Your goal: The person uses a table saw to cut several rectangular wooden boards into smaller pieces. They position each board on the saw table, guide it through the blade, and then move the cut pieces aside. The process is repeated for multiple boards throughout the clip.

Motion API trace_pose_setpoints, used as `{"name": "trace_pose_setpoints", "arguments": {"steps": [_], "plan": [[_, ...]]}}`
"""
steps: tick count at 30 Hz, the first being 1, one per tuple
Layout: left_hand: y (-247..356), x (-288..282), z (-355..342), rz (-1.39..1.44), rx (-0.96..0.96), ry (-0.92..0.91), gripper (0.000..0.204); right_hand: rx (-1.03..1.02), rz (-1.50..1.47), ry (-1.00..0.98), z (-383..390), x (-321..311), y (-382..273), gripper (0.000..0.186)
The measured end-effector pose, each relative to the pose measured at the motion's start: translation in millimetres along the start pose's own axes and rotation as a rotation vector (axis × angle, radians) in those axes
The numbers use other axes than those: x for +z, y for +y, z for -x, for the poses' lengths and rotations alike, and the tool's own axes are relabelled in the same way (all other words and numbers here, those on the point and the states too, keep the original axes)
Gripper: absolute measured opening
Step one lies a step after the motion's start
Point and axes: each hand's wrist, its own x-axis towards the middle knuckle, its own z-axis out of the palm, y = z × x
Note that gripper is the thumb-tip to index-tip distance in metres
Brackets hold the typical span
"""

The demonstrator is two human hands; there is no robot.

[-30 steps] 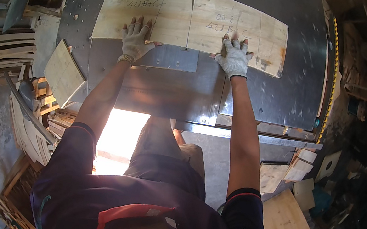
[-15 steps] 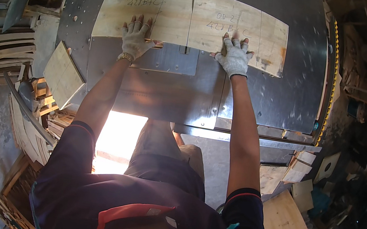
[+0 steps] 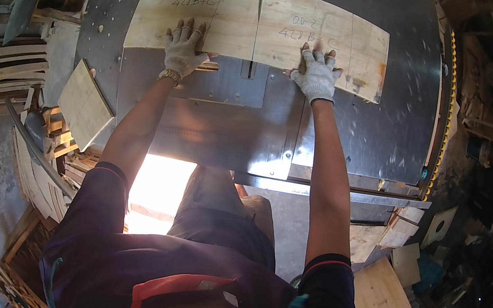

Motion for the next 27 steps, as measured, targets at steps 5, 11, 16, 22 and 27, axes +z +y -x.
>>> {"name": "trace_pose_setpoints", "arguments": {"steps": [5, 11, 16, 22, 27], "plan": [[-1.6, 2.1, -5.7, -0.024, -0.002, -0.011, 0.095, -0.004, 0.009, 0.015, -6.4, 0.6, 1.7, 0.103], [-1.2, 0.9, -12.8, -0.052, -0.021, -0.065, 0.101, 0.005, 0.019, 0.008, -13.3, -1.1, 0.8, 0.1], [-3.8, 2.2, -17.7, -0.044, -0.027, -0.099, 0.101, -0.007, 0.012, 0.026, -17.0, -2.4, 1.8, 0.1], [-0.6, -2.4, -26.6, -0.056, -0.051, -0.164, 0.1, 0.001, 0.001, 0.023, -22.9, -5.6, 0.9, 0.1], [-2.1, -3.3, -32.6, -0.043, -0.052, -0.156, 0.097, 0.001, -0.005, 0.026, -28.4, -6.4, 1.4, 0.099]]}}
